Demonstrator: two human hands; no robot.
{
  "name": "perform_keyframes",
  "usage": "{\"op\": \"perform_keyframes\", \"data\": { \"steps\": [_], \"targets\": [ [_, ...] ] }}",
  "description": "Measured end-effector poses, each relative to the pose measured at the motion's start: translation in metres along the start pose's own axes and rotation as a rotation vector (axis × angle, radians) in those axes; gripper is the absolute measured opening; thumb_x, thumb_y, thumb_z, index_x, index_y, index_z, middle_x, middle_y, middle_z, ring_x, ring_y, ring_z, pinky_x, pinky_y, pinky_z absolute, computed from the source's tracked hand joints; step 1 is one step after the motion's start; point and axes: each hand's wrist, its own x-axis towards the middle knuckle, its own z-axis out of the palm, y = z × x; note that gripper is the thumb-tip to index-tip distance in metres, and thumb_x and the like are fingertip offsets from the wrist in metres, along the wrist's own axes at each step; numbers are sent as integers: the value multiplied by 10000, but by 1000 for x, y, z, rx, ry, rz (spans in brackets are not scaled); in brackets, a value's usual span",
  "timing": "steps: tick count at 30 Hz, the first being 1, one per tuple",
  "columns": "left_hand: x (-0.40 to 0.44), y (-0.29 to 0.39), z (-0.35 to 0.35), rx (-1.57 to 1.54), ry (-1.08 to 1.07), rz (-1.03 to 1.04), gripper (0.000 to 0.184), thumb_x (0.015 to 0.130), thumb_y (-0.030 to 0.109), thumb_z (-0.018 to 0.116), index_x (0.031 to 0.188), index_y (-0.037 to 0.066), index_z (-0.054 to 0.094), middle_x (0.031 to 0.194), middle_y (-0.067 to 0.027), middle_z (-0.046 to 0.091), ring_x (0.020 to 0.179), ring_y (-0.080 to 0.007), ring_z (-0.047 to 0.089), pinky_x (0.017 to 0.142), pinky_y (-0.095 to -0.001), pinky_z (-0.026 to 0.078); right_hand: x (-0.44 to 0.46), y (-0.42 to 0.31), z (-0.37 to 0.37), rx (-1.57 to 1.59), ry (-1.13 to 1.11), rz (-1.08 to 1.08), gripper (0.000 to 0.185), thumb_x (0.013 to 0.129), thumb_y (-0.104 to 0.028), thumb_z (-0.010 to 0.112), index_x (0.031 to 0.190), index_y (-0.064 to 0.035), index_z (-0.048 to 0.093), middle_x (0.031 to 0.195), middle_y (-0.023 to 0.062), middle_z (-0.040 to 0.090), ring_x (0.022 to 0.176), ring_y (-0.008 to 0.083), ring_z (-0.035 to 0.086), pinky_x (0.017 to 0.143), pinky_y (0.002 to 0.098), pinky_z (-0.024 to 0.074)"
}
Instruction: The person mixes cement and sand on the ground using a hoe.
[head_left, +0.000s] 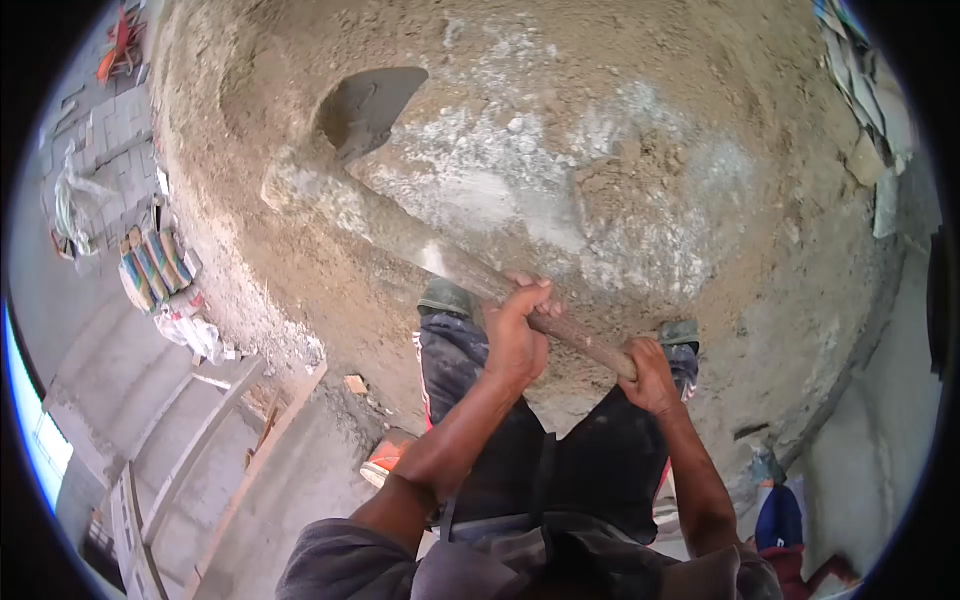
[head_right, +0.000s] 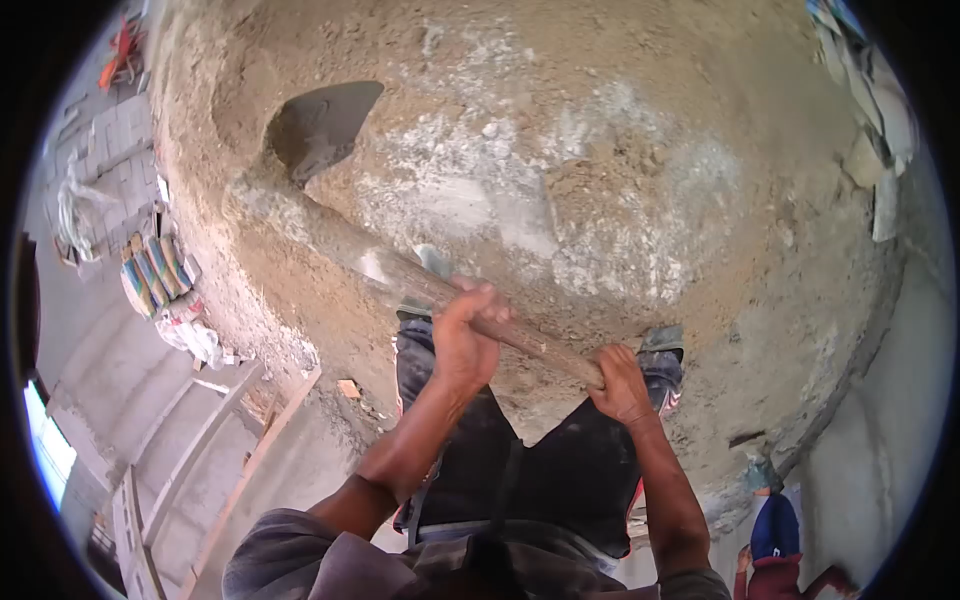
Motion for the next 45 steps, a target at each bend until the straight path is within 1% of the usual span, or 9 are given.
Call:
{"op": "perform_keyframes", "data": {
  "steps": [5,6,9,11,16,22,25,35,45],
  "targets": [
    [93,311,-47,480,-29,994,229,1001,252,606,1006,79,456,794,-62,558,683,-164,589,649,-315,532,297,-187,169,262,-44,-250,397,823,-154,713,1152,-10,543,845,210,652,756,391,662,670,457,506],
    [122,358,-64,676,150,1148,368,1023,271,574,1234,9,424,945,-150,609,732,-208,660,641,-316,564,350,-231,188,356,-45,-304,383,833,-153,690,1151,-7,535,818,225,653,751,388,672,658,454,500],
    [204,426,-103,962,353,1332,787,1043,289,517,1559,-22,12,1241,-304,543,801,-289,732,644,-373,593,497,-337,254,414,-92,-284,288,835,-148,652,1064,12,581,880,281,668,873,442,667,749,499,513],
    [293,439,-179,1213,583,1045,776,1041,315,473,1571,-4,4,1206,-377,582,841,-352,732,725,-429,582,559,-345,314,499,-97,-251,304,838,-158,655,1079,23,620,942,282,689,902,417,684,771,466,527],
    [391,318,-285,1449,361,272,911,944,292,498,1563,-7,-100,1277,-395,560,1205,-469,580,1071,-454,433,518,-237,379,567,-319,347,404,804,-150,698,1156,39,637,945,203,712,816,293,712,695,386,537],
    [360,221,-237,1094,335,-16,910,881,158,574,1512,-122,-19,1187,-355,614,1025,-413,685,780,-449,604,420,-159,283,686,-469,528,208,889,-131,648,1038,-3,581,761,44,591,580,118,546,465,287,416],
    [318,199,-167,970,298,-99,391,913,198,571,1190,-69,504,935,-189,673,694,-276,718,621,-454,602,374,-136,214,768,-508,572,198,899,-143,644,1018,-4,569,781,51,598,595,128,571,482,296,453],
    [211,-26,-20,688,70,-331,199,956,202,595,1053,32,557,811,-57,601,671,-190,604,630,-391,558,58,-63,-109,755,-445,691,275,909,-177,671,1067,20,562,775,68,628,633,126,618,557,282,497],
    [-42,-277,117,401,-86,-437,211,912,76,650,994,69,455,806,-64,548,617,-218,612,603,-391,525,-288,49,-209,1048,-86,974,234,708,-36,784,906,30,679,723,71,679,613,140,657,602,269,528]
  ]
}}
